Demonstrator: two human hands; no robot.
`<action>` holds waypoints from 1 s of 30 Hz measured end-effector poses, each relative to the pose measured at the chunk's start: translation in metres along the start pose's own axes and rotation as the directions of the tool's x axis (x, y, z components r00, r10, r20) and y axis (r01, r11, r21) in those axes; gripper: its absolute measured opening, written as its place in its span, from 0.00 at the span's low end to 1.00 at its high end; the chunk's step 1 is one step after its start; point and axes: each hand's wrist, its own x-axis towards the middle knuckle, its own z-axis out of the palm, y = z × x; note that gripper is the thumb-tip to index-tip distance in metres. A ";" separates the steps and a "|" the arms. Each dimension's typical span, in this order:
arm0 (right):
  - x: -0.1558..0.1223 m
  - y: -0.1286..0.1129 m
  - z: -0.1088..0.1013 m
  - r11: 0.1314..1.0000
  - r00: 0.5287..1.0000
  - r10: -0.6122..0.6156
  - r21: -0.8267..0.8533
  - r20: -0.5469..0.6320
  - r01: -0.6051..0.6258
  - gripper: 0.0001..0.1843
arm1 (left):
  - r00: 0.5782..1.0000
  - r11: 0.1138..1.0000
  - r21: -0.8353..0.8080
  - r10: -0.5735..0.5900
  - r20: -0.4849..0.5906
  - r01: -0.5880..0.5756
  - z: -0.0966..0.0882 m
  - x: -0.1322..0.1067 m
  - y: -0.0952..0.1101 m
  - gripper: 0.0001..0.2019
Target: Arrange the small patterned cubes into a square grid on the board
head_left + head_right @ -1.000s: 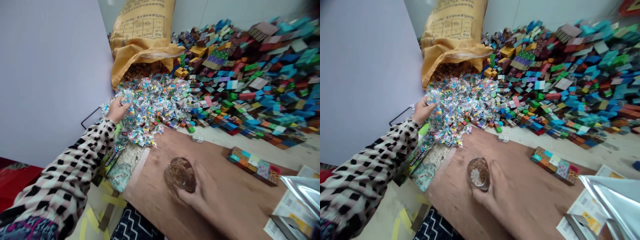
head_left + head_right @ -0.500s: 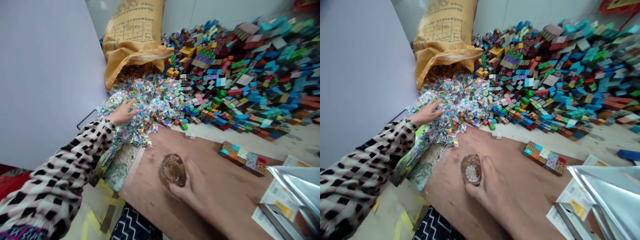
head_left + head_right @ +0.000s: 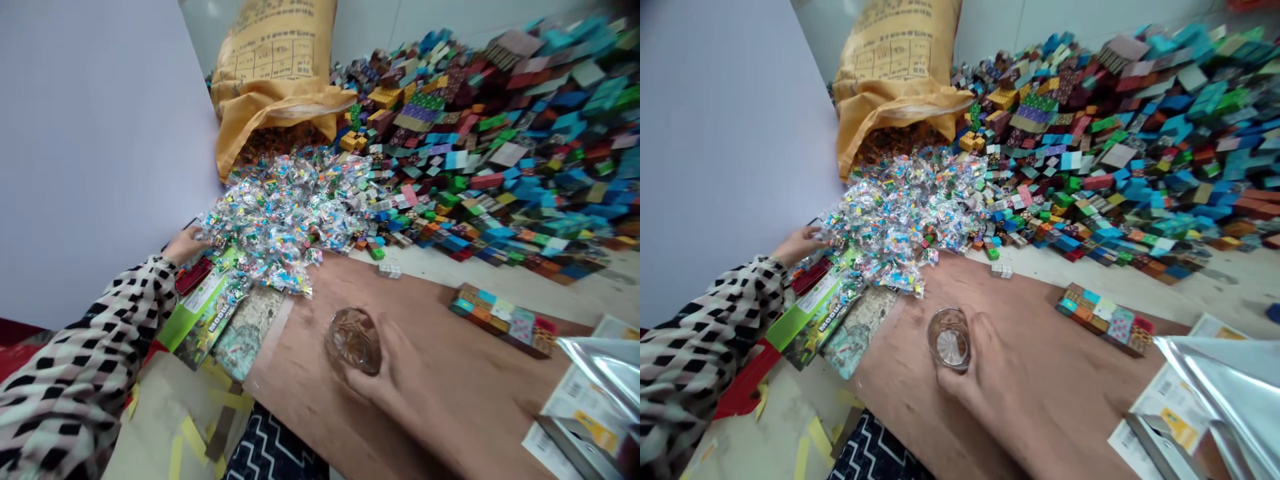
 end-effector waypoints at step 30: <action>-0.003 -0.003 -0.001 0.999 0.998 -0.032 0.041 -0.052 0.034 0.31 | 0.991 0.895 -0.439 0.122 0.058 -0.084 -0.003 0.018 0.078 0.12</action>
